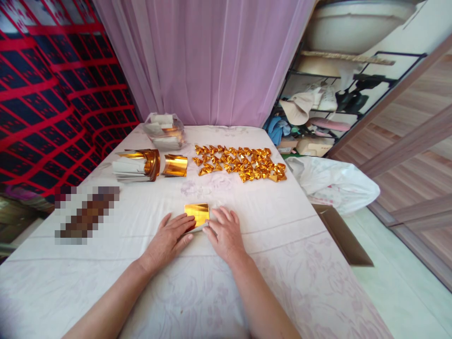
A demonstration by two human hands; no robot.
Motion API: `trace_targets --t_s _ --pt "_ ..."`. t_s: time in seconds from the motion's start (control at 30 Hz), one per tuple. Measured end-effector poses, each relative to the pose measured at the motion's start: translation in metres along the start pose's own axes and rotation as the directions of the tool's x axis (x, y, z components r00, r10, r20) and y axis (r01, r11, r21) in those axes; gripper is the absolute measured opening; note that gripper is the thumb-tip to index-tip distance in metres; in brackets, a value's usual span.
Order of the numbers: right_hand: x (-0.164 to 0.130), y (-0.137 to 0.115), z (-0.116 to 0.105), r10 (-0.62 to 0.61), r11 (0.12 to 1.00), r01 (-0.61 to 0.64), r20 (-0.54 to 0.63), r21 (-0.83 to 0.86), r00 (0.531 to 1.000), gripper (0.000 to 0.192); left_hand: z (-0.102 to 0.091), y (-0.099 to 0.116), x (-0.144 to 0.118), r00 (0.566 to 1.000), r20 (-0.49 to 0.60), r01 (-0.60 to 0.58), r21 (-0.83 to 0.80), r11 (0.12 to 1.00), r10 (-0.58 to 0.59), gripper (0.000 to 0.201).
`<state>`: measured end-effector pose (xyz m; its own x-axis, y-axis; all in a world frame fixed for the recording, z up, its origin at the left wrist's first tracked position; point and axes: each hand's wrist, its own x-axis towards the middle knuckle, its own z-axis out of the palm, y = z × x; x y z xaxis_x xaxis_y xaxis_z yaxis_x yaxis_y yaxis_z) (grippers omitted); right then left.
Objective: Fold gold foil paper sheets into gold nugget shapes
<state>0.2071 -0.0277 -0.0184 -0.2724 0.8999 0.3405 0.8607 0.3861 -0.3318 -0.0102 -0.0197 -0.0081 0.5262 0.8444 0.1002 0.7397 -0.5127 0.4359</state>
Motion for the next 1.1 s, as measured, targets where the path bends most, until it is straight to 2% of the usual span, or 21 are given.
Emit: trace_targets --t_s 0.13,0.4,0.57,0.73,0.9,1.1 --pt "0.002 0.001 0.008 0.059 0.998 -0.057 -0.041 0.037 0.997 0.014 0.001 0.000 0.002 1.000 -0.008 0.021 -0.035 0.999 -0.021 0.033" --pt "0.005 -0.003 0.017 0.191 0.980 -0.182 -0.115 0.084 0.975 0.010 0.008 -0.002 0.003 0.987 -0.144 0.063 -0.078 0.995 -0.074 0.035" --pt "0.008 -0.007 0.017 0.210 0.976 -0.200 -0.132 0.083 0.969 0.009 0.009 -0.002 0.001 0.985 -0.171 -0.016 0.028 0.999 0.020 0.037" --pt "0.010 -0.009 0.016 0.211 0.977 -0.204 -0.146 0.067 0.966 0.010 0.007 0.012 -0.004 0.971 -0.225 -0.033 0.209 0.977 0.080 0.031" --pt "0.011 -0.008 0.015 0.210 0.977 -0.203 -0.144 0.061 0.967 0.008 0.016 0.023 -0.010 0.974 -0.150 -0.125 0.273 0.954 0.170 0.034" --pt "0.011 -0.008 0.017 0.192 0.981 -0.184 -0.164 0.061 0.968 0.008 0.021 0.023 -0.011 0.983 -0.116 -0.105 0.265 0.958 0.140 0.041"
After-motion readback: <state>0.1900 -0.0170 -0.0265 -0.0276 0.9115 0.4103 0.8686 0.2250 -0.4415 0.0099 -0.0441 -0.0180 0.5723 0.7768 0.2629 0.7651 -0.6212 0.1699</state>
